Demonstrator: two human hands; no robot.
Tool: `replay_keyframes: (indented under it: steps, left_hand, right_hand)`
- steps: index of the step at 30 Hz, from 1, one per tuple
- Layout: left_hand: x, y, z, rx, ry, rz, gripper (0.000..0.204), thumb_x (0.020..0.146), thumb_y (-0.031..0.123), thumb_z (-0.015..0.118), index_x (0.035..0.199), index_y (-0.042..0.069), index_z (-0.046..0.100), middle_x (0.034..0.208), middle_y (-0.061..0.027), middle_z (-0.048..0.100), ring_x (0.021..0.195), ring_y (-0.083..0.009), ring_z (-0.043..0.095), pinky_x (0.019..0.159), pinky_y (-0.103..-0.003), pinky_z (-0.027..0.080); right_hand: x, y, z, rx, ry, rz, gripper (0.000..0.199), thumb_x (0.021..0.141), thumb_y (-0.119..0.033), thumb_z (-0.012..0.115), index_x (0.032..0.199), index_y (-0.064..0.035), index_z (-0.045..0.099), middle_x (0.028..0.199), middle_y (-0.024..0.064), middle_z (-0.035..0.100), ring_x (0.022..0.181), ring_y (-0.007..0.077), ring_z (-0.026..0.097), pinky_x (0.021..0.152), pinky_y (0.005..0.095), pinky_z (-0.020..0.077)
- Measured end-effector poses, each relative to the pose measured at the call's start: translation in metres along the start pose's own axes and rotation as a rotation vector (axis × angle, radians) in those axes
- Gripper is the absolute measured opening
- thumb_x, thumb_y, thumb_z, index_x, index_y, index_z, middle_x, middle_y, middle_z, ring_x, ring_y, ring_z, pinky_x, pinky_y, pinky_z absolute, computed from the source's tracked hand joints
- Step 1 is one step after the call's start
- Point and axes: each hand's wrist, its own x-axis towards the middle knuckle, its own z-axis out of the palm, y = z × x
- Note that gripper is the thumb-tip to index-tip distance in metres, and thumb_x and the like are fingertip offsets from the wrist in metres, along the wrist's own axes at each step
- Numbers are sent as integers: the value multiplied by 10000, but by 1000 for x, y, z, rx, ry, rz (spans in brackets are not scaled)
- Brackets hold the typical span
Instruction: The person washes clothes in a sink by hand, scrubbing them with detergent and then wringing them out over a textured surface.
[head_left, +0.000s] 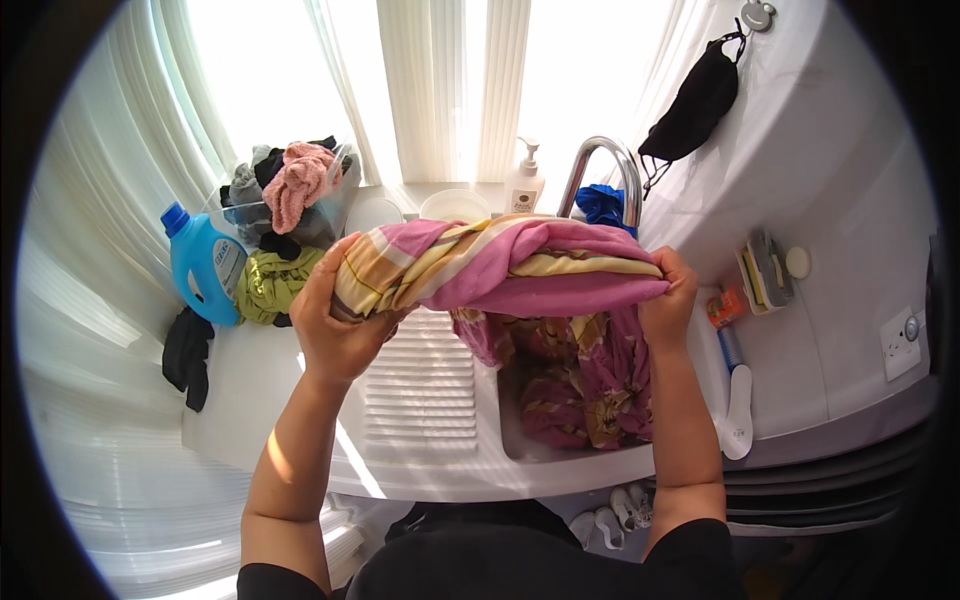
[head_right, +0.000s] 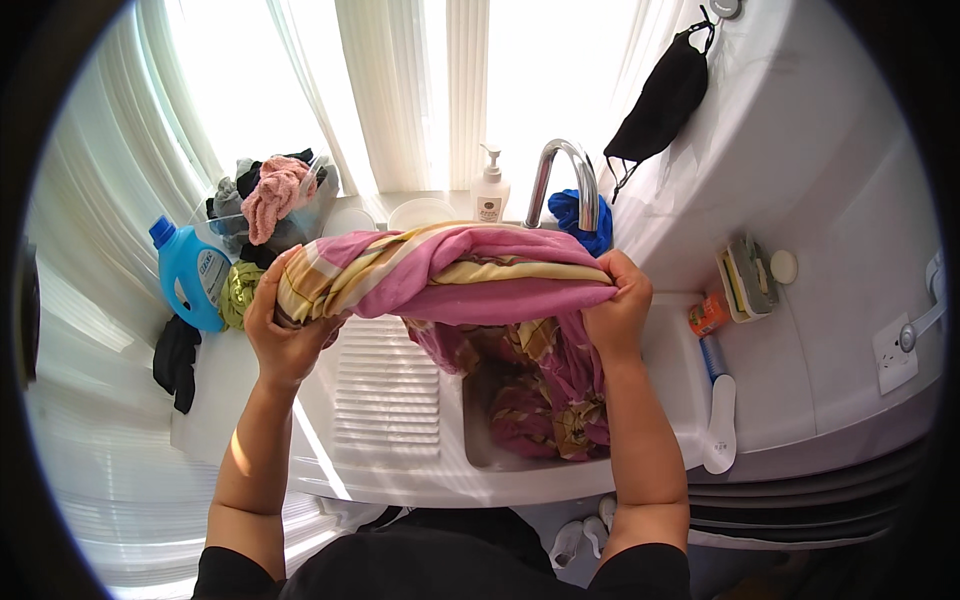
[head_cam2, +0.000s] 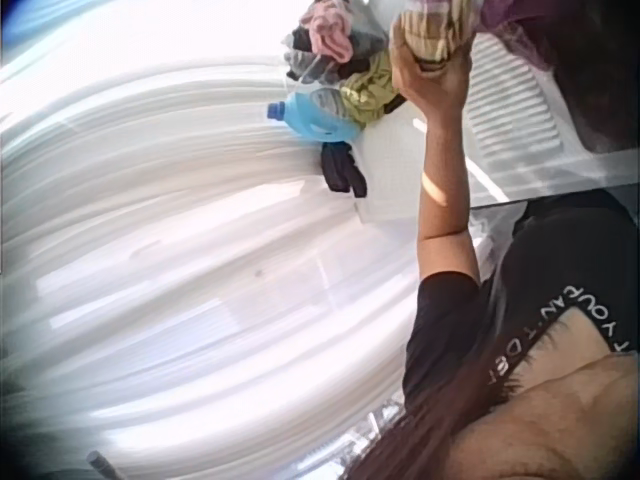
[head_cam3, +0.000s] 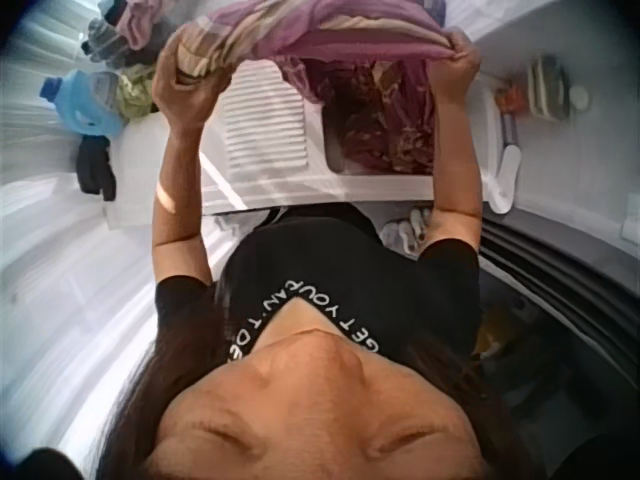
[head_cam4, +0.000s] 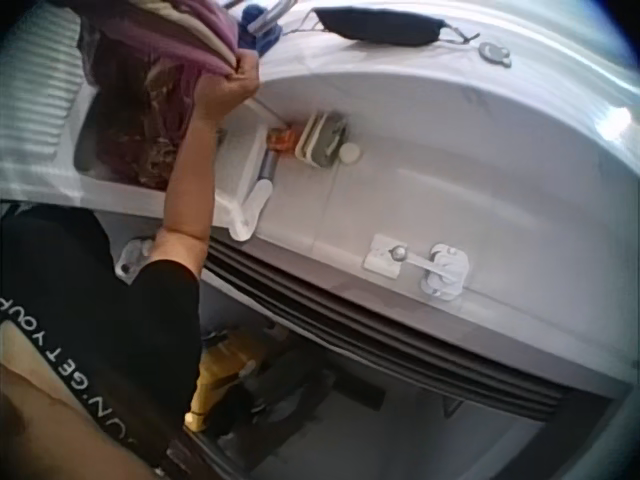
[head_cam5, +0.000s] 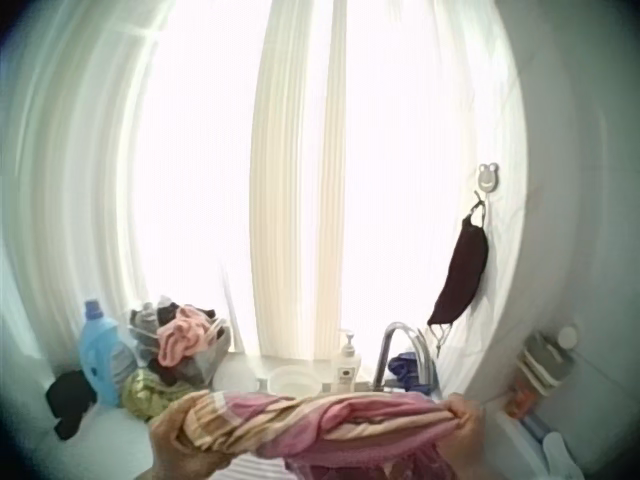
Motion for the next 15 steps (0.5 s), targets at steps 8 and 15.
replay_keyframes:
  steps: [8,15]
  left_hand:
    - [10,-4,-27,299,-2,464,664,599,111,815,1199,-41,576,1015,-182,654,845,-325,628,750,-380,498]
    - [-80,-66,-41,359,-252,159,706,575,141,858,1201,29,551,1079,-124,652,875,-319,600,810,-407,460]
  right_hand:
    - [-42,24,15,-54,-350,109,210,731,-143,757,722,-43,572,623,45,574,598,112,497,579,289,427]
    - [-78,93,43,515,-1292,913,575,756,-178,788,1245,6,546,1128,63,626,978,152,612,826,283,510]
